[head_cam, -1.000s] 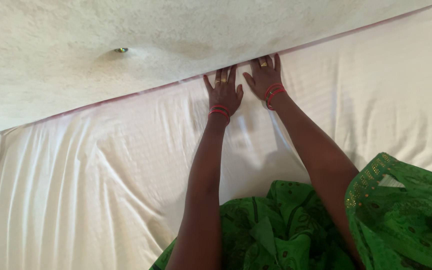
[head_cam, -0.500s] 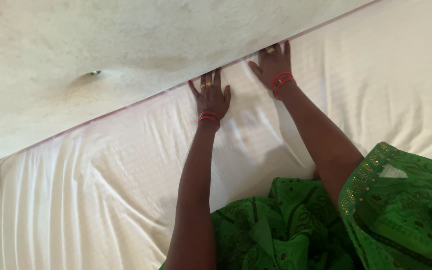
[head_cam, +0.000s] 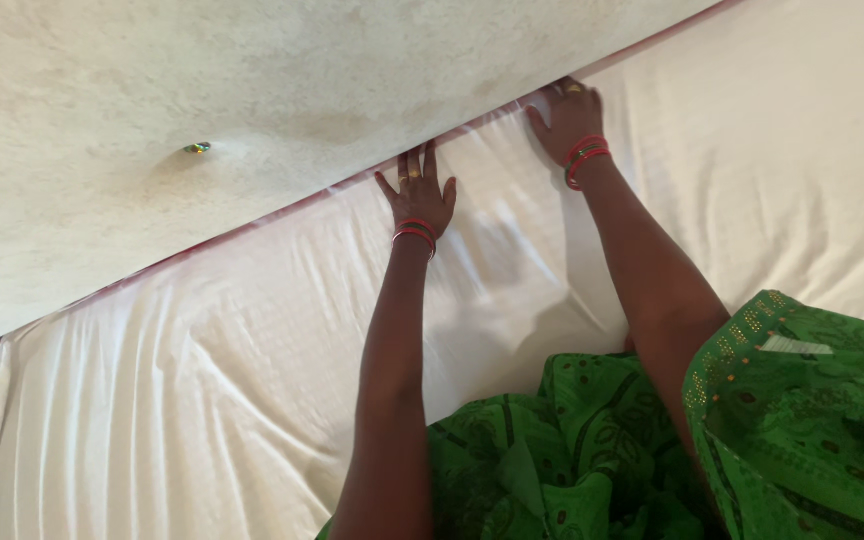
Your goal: The person smooths and tucks a white bedsheet around a mattress on a bed frame. They work along the edges and corners, pulling the fabric taut and pressing it under the mattress to create a neat appearance.
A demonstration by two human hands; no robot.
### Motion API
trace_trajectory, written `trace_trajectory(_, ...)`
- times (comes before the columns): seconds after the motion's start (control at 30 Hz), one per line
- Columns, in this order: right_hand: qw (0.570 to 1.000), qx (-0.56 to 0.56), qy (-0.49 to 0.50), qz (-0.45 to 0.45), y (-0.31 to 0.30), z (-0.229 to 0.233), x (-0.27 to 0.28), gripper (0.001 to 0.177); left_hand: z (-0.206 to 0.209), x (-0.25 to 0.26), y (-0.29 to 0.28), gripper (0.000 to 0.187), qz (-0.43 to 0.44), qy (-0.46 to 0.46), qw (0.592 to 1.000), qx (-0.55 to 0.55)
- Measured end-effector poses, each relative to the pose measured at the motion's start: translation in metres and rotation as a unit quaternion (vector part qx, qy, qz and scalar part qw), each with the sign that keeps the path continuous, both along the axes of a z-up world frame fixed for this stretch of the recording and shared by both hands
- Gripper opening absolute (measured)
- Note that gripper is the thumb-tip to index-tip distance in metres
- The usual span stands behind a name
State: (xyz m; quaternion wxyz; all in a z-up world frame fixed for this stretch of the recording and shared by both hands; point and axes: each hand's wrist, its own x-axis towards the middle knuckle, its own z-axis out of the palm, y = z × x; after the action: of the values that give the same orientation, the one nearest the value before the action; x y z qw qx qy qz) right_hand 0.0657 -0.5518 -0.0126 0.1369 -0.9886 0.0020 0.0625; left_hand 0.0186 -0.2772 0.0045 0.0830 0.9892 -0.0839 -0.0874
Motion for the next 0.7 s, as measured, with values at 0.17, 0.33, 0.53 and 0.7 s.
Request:
trace_trajectory(0.17, 0.993, -0.020, -0.114, 0.002, 0.005, -0.006, -0.016, 0.058, 0.004, 0.003, -0.018, 0.069, 0.005, -0.019, 0.998, -0.064)
trace_trajectory(0.33, 0.998, 0.003, -0.050, -0.022, 0.010, -0.010, -0.016, 0.063, 0.015, -0.003, -0.039, 0.067, 0.003, -0.036, 0.999, -0.036)
trace_trajectory(0.53, 0.999, -0.032, -0.016, -0.015, 0.009, -0.005, -0.001, 0.071, 0.017, -0.003, -0.040, 0.065, 0.001, -0.054, 0.998, -0.032)
trace_trajectory(0.7, 0.998, -0.040, 0.036, -0.025, 0.007, -0.005, 0.008, 0.072, 0.017, -0.001, -0.041, 0.064, 0.009, -0.045, 0.998, -0.042)
